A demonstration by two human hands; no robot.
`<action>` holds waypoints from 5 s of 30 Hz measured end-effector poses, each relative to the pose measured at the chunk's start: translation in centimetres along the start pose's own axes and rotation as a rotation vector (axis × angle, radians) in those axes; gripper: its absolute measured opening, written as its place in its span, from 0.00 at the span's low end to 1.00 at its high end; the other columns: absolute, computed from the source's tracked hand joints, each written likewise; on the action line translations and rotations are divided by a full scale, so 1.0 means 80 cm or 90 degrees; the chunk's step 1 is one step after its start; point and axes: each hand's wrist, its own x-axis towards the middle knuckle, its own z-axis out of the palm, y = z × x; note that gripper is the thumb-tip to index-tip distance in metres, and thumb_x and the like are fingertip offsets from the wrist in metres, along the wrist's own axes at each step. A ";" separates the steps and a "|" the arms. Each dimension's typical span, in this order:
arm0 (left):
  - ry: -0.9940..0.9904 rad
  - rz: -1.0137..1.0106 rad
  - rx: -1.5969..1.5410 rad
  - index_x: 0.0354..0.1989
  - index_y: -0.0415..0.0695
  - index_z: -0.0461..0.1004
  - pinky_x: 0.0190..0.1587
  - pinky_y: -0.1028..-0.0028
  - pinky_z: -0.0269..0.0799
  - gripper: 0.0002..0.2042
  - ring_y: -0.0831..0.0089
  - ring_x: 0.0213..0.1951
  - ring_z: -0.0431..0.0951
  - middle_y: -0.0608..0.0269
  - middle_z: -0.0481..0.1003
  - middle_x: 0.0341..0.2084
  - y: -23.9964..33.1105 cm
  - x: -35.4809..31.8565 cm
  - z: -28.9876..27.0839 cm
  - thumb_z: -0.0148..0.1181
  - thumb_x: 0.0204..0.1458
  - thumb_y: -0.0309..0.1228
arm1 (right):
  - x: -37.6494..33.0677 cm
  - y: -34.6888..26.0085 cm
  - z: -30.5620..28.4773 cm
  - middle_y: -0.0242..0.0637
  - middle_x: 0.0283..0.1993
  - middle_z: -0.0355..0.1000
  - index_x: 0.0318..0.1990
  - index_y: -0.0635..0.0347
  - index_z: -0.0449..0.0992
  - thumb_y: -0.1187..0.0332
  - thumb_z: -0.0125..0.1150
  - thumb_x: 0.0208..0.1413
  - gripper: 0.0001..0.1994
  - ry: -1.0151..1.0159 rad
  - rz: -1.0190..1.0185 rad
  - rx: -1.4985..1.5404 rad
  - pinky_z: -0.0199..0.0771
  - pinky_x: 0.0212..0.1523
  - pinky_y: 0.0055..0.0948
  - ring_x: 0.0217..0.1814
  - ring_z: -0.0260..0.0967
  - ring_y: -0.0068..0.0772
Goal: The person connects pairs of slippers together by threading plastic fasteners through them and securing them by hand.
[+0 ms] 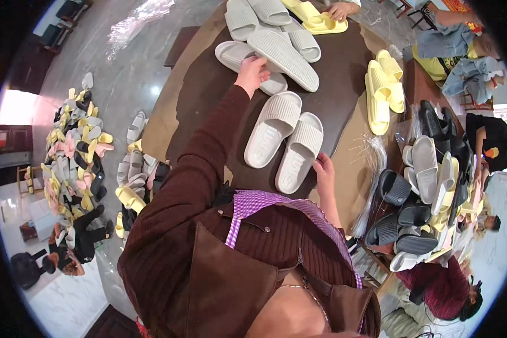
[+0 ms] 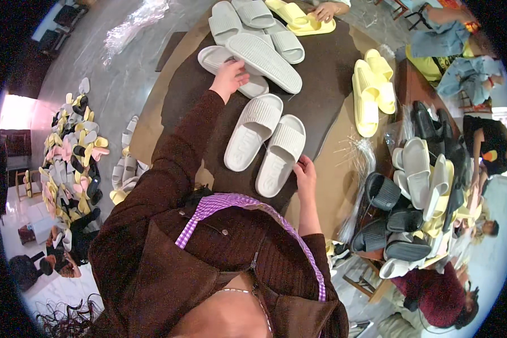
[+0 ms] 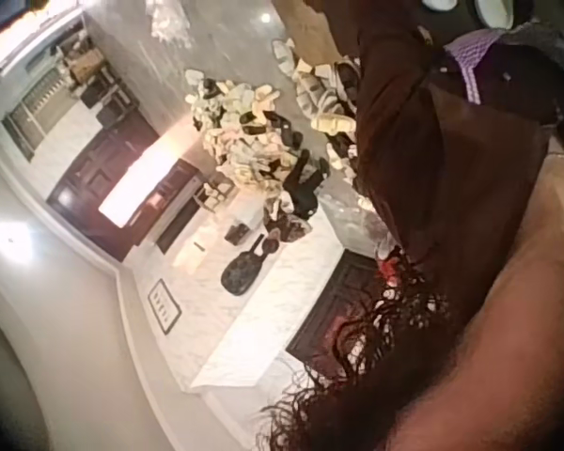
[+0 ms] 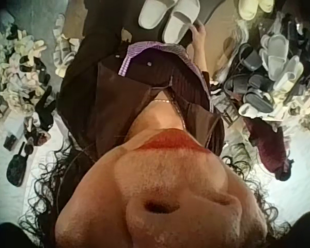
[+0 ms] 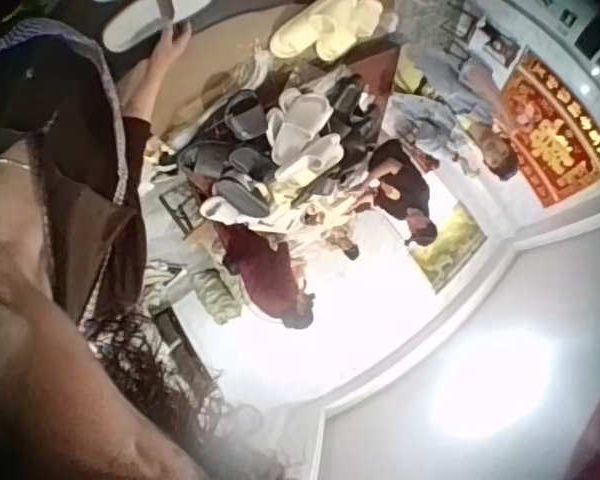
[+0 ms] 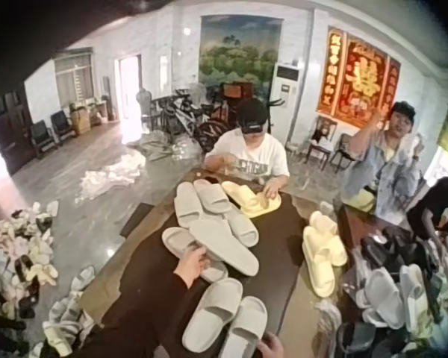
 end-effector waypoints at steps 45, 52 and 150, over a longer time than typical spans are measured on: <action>-0.526 0.249 0.554 0.57 0.39 0.56 0.44 0.67 0.67 0.36 0.62 0.42 0.70 0.51 0.69 0.41 -0.027 -0.262 0.072 0.62 0.39 0.40 | -0.015 -0.142 -0.016 0.45 0.49 0.68 0.56 0.62 0.60 0.53 0.50 0.54 0.27 0.167 -0.065 0.175 0.76 0.43 0.35 0.46 0.70 0.42; -0.328 0.442 0.828 0.54 0.41 0.60 0.50 0.62 0.59 0.33 0.56 0.47 0.65 0.49 0.66 0.44 -0.056 -0.257 0.036 0.59 0.40 0.45 | -0.057 -0.047 0.030 0.43 0.54 0.63 0.55 0.60 0.62 0.56 0.47 0.57 0.23 0.101 0.161 0.336 0.64 0.54 0.38 0.56 0.60 0.39; -1.285 0.510 -0.115 0.61 0.36 0.50 0.41 0.68 0.72 0.45 0.57 0.39 0.74 0.44 0.60 0.55 0.086 -0.433 0.588 0.68 0.37 0.43 | -0.154 -0.233 -0.582 0.38 0.41 0.69 0.53 0.61 0.61 0.66 0.56 0.54 0.21 0.608 -0.274 0.347 0.73 0.35 0.34 0.42 0.69 0.35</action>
